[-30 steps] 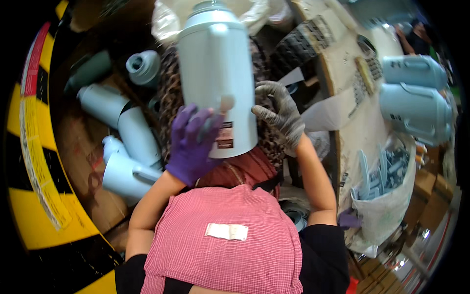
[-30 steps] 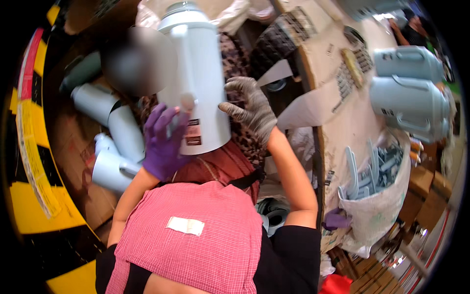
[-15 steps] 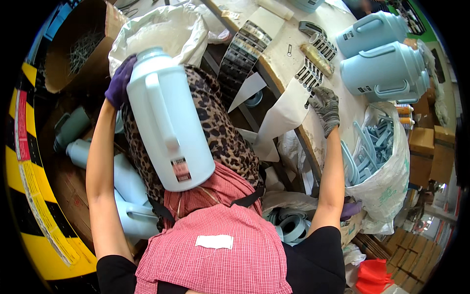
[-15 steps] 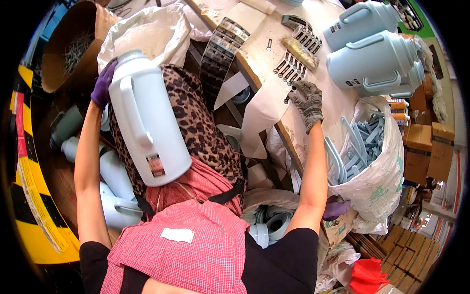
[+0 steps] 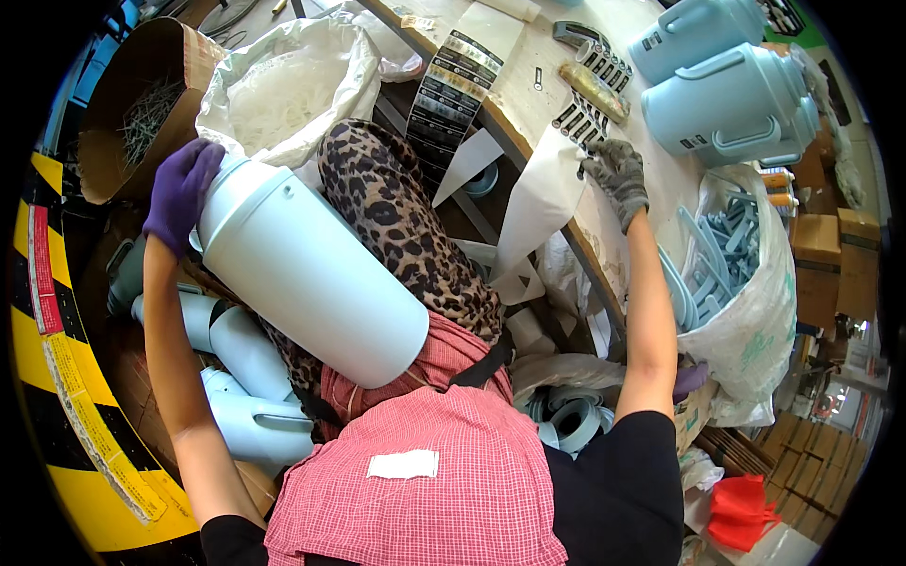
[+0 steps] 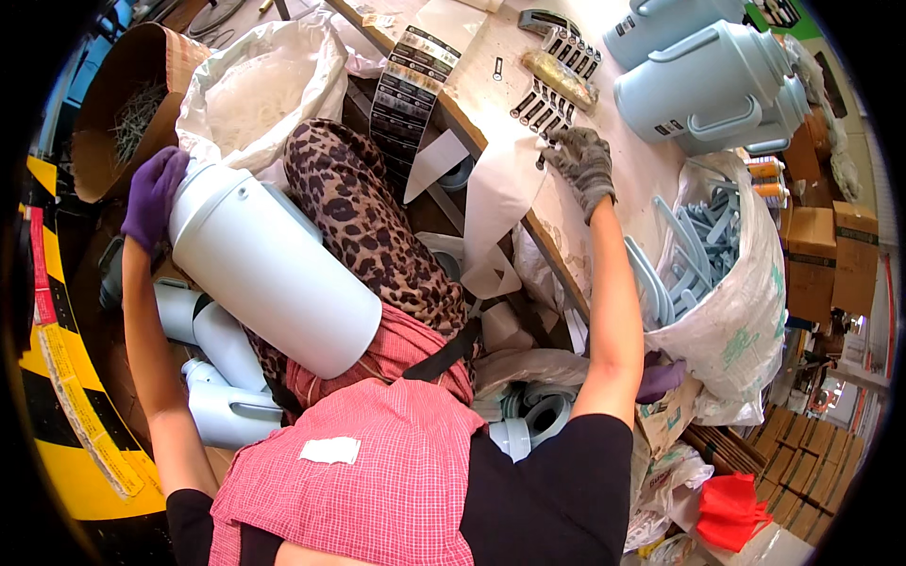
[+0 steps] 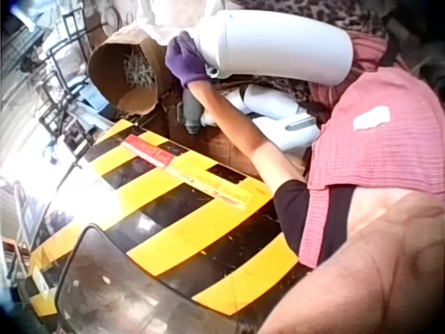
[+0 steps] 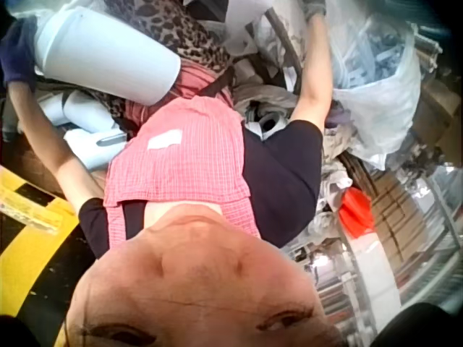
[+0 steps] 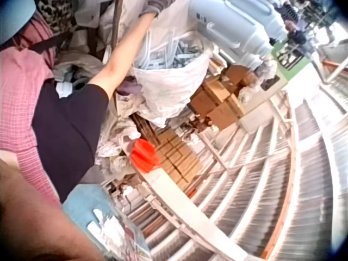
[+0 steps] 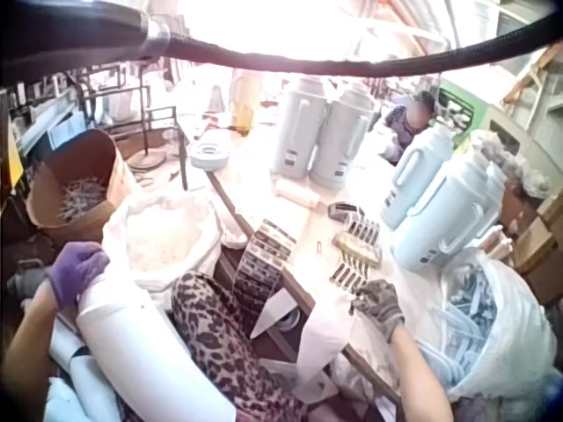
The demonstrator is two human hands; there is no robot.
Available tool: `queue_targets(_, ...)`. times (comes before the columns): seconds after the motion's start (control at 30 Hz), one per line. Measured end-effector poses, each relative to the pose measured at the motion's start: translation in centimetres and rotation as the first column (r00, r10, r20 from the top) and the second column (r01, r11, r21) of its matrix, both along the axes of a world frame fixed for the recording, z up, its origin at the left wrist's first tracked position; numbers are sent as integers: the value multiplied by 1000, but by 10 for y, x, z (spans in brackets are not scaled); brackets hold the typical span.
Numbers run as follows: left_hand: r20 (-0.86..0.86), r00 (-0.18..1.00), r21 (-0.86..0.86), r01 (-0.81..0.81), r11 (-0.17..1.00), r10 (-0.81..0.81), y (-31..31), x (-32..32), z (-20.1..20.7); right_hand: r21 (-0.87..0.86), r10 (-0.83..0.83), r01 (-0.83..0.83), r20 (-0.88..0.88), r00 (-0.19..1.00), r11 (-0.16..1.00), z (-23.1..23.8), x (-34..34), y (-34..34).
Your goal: The person assembles insulated flasks by inserting inner tubes and seal rings into the bottle bodies, applying label stickers to the outer surface, attaching base caps, and fitting handles.
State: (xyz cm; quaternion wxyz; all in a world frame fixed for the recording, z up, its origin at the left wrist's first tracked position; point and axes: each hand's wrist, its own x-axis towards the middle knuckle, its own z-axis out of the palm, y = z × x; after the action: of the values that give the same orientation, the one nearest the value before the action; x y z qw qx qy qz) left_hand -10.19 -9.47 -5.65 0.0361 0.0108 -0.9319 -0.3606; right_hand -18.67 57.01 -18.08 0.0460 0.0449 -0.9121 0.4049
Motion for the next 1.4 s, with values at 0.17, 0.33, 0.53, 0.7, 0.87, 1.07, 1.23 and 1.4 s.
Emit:
queue_targets(0.17, 191, 973, -566, 0, 825, 131, 28, -41, 9, -264, -15, 16, 5, 1000, 964, 3, -1, -11)
queue_targets(0.33, -328, 865, -557, 149, 817, -381, 145, -60, 4, -135, -100, 95, -24, 995, 986, 7, 14, -19)
queue_targets(0.53, 309, 682, 622, 382, 683, -663, 337, -78, -36, -398, -221, 216, 35, 975, 892, 24, 37, -9)
queue_targets(0.7, 421, 648, 829, 9, 559, -635, 402, -109, -67, -562, -193, 203, 78, 978, 802, 30, 58, -18)
queue_targets(0.87, 366, 540, 927, -141, 347, -758, 422, -125, -83, -768, -208, 265, 175, 962, 583, 37, 62, -28)
queue_targets(1.07, -469, 458, 416, 869, 269, -755, 405, -135, -117, 195, 25, 38, -312, 950, 980, 57, 35, -22)
queue_targets(1.23, -348, 607, 849, 528, 35, -714, 414, -135, -127, 36, -59, 62, -95, 994, 997, 61, 24, -23)
queue_targets(1.4, 166, 546, 977, 20, 210, -822, 415, -129, -108, 253, 67, -16, -196, 978, 967, 69, 19, -24)
